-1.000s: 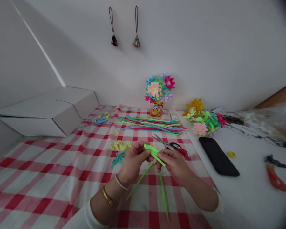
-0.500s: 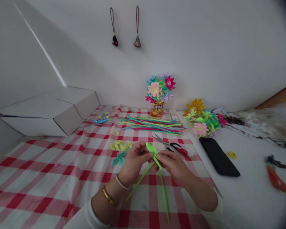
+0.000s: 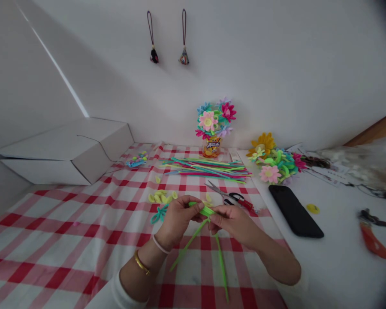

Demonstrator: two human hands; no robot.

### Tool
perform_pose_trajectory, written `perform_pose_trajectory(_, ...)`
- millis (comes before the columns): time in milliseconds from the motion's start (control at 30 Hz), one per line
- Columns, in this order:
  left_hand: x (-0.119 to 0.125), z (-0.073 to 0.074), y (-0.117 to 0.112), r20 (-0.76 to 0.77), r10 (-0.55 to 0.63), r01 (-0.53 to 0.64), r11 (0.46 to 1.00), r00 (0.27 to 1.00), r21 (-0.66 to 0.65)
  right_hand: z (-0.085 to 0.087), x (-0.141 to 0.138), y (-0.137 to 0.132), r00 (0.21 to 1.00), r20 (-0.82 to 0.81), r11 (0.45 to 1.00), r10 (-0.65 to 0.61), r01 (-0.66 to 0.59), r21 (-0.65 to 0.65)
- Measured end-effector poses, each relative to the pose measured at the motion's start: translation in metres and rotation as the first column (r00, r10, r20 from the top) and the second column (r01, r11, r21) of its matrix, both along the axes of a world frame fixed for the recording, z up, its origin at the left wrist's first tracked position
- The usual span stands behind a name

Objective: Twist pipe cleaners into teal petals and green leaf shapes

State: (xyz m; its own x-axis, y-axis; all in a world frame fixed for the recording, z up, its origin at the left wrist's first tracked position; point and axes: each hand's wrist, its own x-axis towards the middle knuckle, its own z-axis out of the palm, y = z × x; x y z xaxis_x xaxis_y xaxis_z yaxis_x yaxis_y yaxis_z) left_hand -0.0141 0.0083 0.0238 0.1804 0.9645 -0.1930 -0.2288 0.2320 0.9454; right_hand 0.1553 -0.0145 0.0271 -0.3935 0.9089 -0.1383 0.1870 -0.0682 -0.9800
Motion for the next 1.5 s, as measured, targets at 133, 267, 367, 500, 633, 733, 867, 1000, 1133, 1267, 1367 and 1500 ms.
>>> perform_pose_trajectory(133, -0.001, 0.0, 0.0, 0.04, 0.016, -0.014, 0.999, 0.999, -0.036, 0.001, 0.0, 0.001, 0.987, 0.14, 0.99, -0.077, 0.06, 0.124)
perform_pose_trajectory(267, -0.001, 0.0, -0.001, 0.036, 0.012, -0.009, 0.998, 0.999, -0.066, 0.001, 0.0, 0.001, 0.982, 0.159, 0.981, -0.105, 0.076, 0.178)
perform_pose_trajectory(367, -0.001, 0.0, 0.0, 0.023, 0.008, -0.007, 0.998, 1.0, -0.064, 0.0, 0.001, 0.001, 0.984, 0.138, 0.977, -0.112, 0.084, 0.195)
perform_pose_trajectory(500, -0.004, -0.002, 0.001, 0.084, -0.111, 0.119, 0.987, 0.99, -0.107, -0.002, 0.004, 0.002, 0.986, 0.133, 0.979, -0.095, 0.068, 0.192)
perform_pose_trajectory(633, -0.011, -0.002, 0.0, 0.056, -0.287, 0.292, 0.946, 0.956, -0.143, -0.004, 0.006, 0.0, 0.983, 0.174, 0.983, -0.057, 0.025, 0.182)
perform_pose_trajectory(733, -0.013, -0.001, -0.001, -0.035, -0.433, 0.424, 0.894, 0.901, -0.145, -0.005, 0.005, -0.001, 0.962, 0.274, 0.97, 0.009, -0.074, 0.23)
perform_pose_trajectory(867, -0.012, -0.001, 0.0, -0.029, -0.466, 0.454, 0.873, 0.884, -0.177, -0.002, 0.003, -0.002, 0.923, 0.383, 0.922, 0.019, -0.164, 0.351)
perform_pose_trajectory(1000, -0.013, -0.001, 0.002, 0.022, -0.413, 0.41, 0.895, 0.911, -0.178, 0.001, 0.004, 0.0, 0.91, 0.409, 0.803, -0.068, -0.194, 0.564)
perform_pose_trajectory(1133, -0.015, -0.001, 0.002, 0.064, -0.421, 0.425, 0.883, 0.905, -0.198, -0.001, 0.009, 0.001, 0.893, 0.425, 0.617, -0.148, -0.253, 0.746)
perform_pose_trajectory(1267, -0.016, -0.003, 0.002, 0.121, -0.41, 0.428, 0.874, 0.904, -0.23, -0.005, 0.013, 0.004, 0.887, 0.42, 0.448, -0.189, -0.303, 0.841)
perform_pose_trajectory(1367, -0.017, -0.004, 0.003, 0.161, -0.439, 0.466, 0.851, 0.884, -0.241, -0.005, 0.013, 0.005, 0.897, 0.388, 0.374, -0.211, -0.293, 0.88)
perform_pose_trajectory(1500, -0.017, -0.005, 0.003, 0.238, -0.512, 0.561, 0.792, 0.826, -0.243, -0.001, 0.011, 0.003, 0.9, 0.379, 0.343, -0.214, -0.294, 0.892)
